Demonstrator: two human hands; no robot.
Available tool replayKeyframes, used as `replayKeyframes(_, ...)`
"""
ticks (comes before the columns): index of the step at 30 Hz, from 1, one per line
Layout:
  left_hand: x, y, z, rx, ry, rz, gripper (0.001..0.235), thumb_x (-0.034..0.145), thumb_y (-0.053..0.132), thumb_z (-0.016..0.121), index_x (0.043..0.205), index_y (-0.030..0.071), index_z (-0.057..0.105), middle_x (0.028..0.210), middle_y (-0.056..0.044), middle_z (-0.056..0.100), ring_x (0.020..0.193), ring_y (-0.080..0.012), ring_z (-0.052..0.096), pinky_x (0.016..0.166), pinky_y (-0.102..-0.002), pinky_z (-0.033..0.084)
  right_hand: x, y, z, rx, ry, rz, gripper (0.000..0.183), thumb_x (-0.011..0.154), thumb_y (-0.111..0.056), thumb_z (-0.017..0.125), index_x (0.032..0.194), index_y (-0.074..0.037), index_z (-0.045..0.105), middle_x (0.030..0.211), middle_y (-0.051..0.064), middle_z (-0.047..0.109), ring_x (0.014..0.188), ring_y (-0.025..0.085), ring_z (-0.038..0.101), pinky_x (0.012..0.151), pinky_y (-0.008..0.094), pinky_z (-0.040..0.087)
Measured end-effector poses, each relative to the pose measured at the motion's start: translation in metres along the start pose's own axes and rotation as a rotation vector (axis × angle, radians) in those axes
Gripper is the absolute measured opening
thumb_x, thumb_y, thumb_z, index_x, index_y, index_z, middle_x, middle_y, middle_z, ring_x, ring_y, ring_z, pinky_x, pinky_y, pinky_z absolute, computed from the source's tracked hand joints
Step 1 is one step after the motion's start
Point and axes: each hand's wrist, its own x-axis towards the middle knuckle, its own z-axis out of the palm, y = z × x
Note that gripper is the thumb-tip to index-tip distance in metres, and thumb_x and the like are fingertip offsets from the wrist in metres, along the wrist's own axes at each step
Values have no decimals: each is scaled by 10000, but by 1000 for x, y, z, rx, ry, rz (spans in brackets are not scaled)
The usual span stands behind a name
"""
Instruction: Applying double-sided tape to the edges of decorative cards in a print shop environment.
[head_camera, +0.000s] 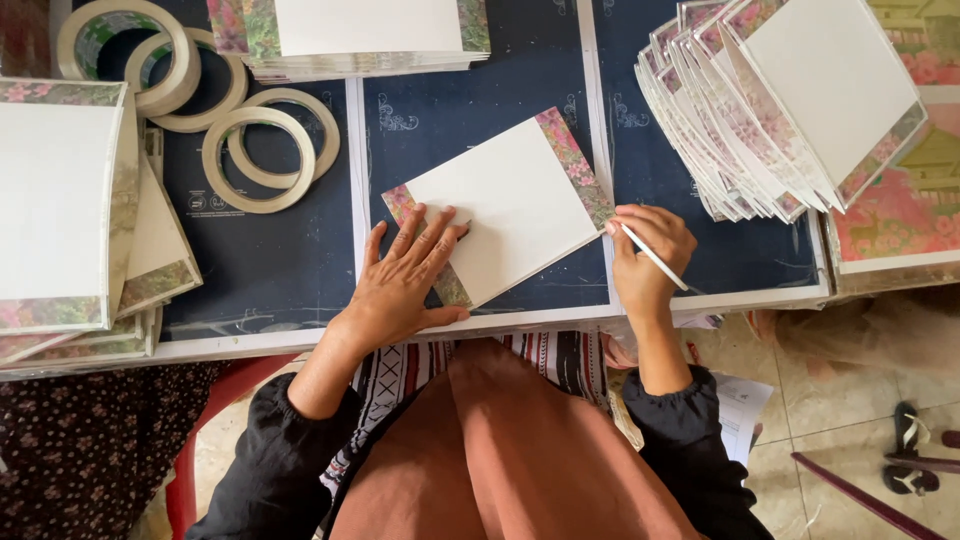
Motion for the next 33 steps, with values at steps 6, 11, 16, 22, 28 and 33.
replayKeyframes(6, -5, 5, -4, 12, 52, 10, 909, 752, 531, 631, 1489, 225, 196, 1546, -21, 169, 1418, -323, 69, 1013, -698, 69, -3, -14, -6, -321, -111, 27, 280, 751, -164, 773, 1011, -217, 682, 1067, -74, 649, 958, 214, 559, 807, 402, 368)
replayKeyframes(11, 18, -22, -14, 80, 338, -141, 722, 859, 207, 563, 1497, 236, 226, 1537, -41, 235, 1411, -357, 71, 950, -773, -2, -15, -52, -13, -212, -162, -179, 176, 749, -201, 760, 876, -113, 676, 1001, -8, 629, 1015, 225, 515, 878, 412, 326)
replayKeyframes(16, 21, 22, 6, 30, 287, -51, 698, 856, 145, 521, 1478, 305, 248, 1497, 4, 327, 1389, -312, 234, 1047, -648, 132, -41, -133, -11, -39, -195, -236, 350, 839, -375, 655, 929, -38, 623, 1054, 74, 623, 1054, 279, 552, 920, 421, 339)
replayKeyframes(22, 9, 40, 15, -74, 202, -9, 666, 873, 313, 474, 1487, 289, 218, 1524, 35, 264, 1417, -286, 156, 1089, -582, 98, -41, -146, -12, 19, -204, -197, 269, 857, -307, 635, 937, -51, 620, 1066, 58, 627, 1050, 268, 565, 925, 427, 323)
replayKeyframes(28, 8, 45, 8, -53, 144, -18, 822, 824, 457, 552, 1503, 232, 146, 1553, -2, 172, 1428, -309, 56, 1075, -618, -12, -44, -136, -4, 98, -177, -51, 82, 863, -164, 622, 923, -107, 629, 1039, 6, 650, 1026, 244, 574, 898, 376, 347)
replayKeyframes(33, 8, 46, 9, -24, 117, -18, 869, 805, 488, 559, 1506, 221, 121, 1561, -13, 131, 1430, -308, 22, 1059, -641, -32, -40, -131, 3, 109, -153, -45, 70, 834, -146, 675, 887, -120, 637, 999, 3, 658, 966, 252, 578, 855, 368, 371)
